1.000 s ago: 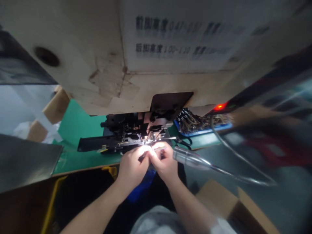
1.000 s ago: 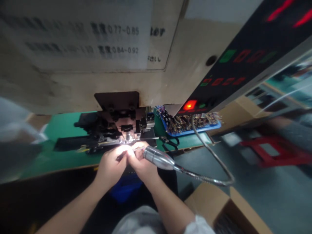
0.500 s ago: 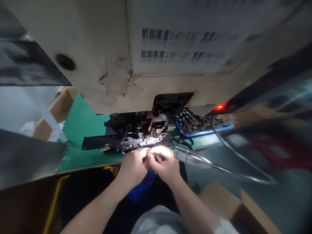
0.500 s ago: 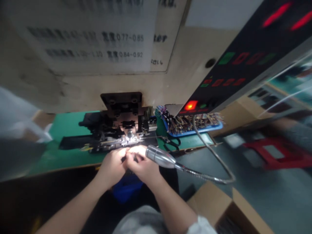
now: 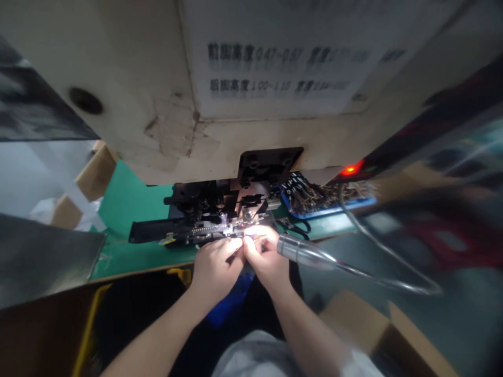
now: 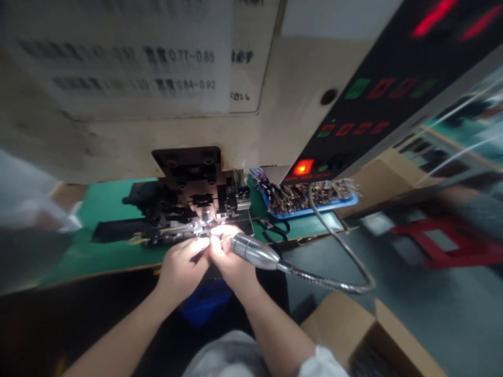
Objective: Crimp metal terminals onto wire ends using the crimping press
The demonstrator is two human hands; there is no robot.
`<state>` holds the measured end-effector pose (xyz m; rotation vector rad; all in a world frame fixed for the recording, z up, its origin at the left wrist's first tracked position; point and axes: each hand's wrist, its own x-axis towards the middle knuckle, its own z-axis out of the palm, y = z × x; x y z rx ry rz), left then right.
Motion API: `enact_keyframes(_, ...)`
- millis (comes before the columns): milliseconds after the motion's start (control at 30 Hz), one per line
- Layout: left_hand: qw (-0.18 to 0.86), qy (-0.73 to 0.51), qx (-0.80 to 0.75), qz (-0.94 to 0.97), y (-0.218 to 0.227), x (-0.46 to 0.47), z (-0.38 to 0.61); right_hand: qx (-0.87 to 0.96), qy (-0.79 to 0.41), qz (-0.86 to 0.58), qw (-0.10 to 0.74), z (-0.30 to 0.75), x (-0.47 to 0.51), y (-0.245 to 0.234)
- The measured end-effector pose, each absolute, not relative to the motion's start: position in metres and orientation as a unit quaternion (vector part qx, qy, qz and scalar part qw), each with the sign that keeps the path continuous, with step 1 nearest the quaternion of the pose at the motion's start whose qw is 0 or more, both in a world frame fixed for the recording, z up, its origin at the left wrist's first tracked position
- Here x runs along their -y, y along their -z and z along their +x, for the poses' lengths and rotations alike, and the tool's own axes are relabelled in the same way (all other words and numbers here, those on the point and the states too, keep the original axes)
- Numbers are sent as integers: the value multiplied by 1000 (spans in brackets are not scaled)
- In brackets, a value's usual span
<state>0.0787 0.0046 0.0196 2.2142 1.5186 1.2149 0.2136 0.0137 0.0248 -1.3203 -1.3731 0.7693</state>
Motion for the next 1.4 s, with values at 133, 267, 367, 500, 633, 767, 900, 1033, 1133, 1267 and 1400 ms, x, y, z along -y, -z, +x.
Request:
enact_keyframes(133,94,-405,-528,740,-20,-4,78,579,-316,-543,519,211,-13,-29)
enact_keyframes(267,92,-407,-531,738,-20,-3,77,579,-317,-535,527,211,-13,-32)
enact_keyframes(367,86,-417,-525,737,-21,-3,78,578,-326,-523,535,210,-14,-34)
enact_keyframes(500,77,-425,-521,736,-23,-4,79,579,-325,-521,537,210,-14,-34)
enact_keyframes(633,70,-425,-519,738,-23,-4,79,582,-302,-532,536,211,-14,-29)
enact_keyframes(767,67,-424,-530,731,-22,-4,79,569,-329,-530,536,211,-15,-24)
enact_keyframes(900,71,-419,-539,727,-22,-4,80,565,-344,-521,539,211,-17,-25)
enact_keyframes(1033,76,-414,-543,726,-21,-4,80,567,-351,-517,537,210,-18,-25)
enact_keyframes(1133,79,-409,-546,727,-21,-3,79,564,-350,-521,537,210,-16,-24)
enact_keyframes(1267,108,-393,-541,736,-24,-3,77,584,-344,-540,499,215,-11,-25)
enact_keyframes(1400,151,-358,-522,759,-27,-3,72,658,-337,-538,405,224,-7,-37)
